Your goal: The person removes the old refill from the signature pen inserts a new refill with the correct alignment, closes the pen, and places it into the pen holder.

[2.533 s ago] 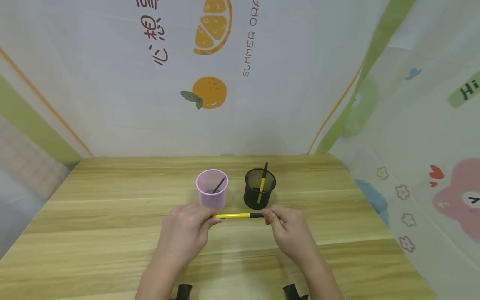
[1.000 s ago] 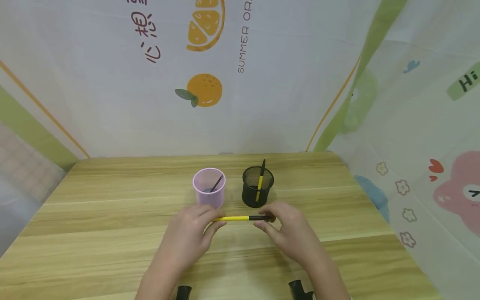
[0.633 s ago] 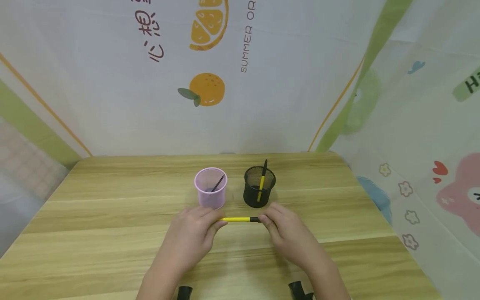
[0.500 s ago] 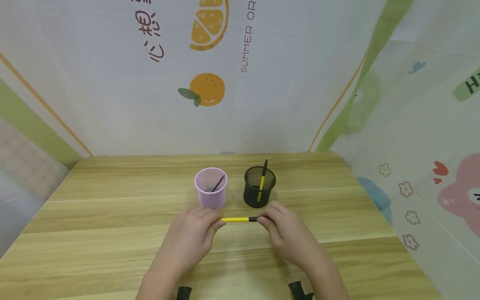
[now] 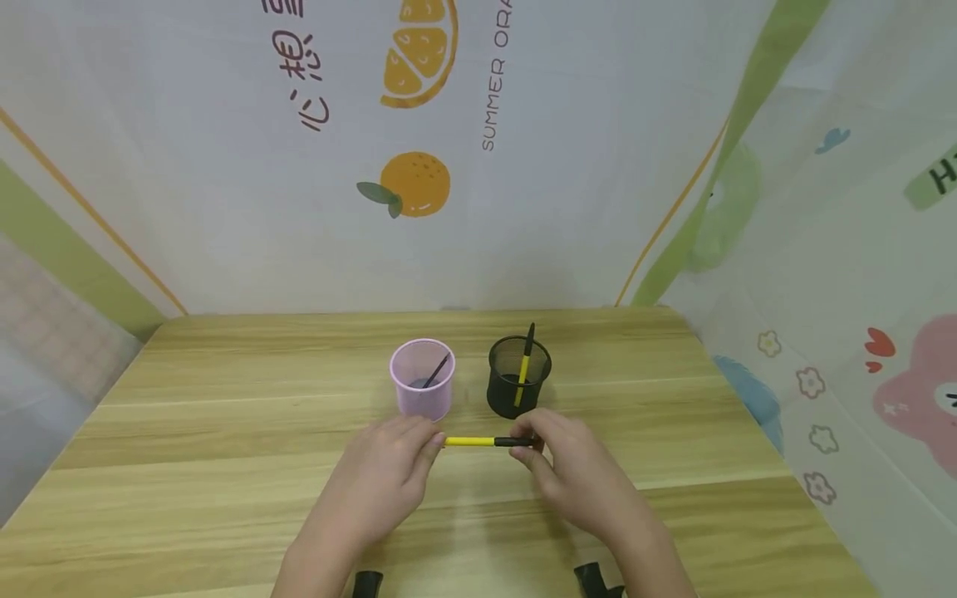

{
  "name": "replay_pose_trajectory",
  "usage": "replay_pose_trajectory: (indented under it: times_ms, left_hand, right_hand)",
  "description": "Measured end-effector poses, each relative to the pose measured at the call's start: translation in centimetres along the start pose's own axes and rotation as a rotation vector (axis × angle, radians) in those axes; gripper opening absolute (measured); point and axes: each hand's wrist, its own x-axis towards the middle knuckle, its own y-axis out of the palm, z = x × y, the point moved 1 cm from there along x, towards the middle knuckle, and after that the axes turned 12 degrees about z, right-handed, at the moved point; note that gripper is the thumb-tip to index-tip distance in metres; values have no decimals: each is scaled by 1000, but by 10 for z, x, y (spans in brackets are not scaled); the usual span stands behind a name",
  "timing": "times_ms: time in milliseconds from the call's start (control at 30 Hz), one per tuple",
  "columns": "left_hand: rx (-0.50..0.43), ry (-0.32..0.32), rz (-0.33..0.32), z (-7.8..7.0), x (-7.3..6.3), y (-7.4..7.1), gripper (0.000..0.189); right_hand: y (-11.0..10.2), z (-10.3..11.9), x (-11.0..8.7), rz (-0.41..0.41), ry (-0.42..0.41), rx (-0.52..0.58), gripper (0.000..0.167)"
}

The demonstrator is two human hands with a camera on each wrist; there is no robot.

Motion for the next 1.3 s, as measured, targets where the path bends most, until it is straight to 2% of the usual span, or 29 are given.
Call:
replay_pose_trajectory:
  times_ms: [67,200,300,400,600,767,933,1033,1133,1300]
  left_hand:
    - [-14,6,-1,1,1,2,11]
    - [5,67,-54,3,1,5,27]
    - [32,112,-98,5,1,7,22]
    - [45,128,-116,6,0,7,15]
    - [16,129,-120,6,-2,8,9]
    - [-12,141,-95,4,-3,9,11]
    - [-19,128,-61,1,-5,10,8]
    - [-17,140,-45,-1,-5,11,12]
    - [-5,163,-55,-2,-5,12,16]
    - [6,192,-82,-3,-5,13,9]
  right_hand:
    - [1,-1,1,6,9,10,16]
    - [2,-3,1,8,10,22,15]
    - [3,-4,1,4,-3,20,15]
    - [3,-5,1,-3,-17,9,17]
    - [4,-3,0,-19,-13,-5,22]
    - [5,-2,-2,-8,-13,-13,19]
    - [8,-2,-5,43,-70,-27,12]
    - [9,-2,-6,30,-96,-50,13]
    - [9,-2,-7,6,-107,-53,11]
    - [7,0,-10,17,-82,-3,4]
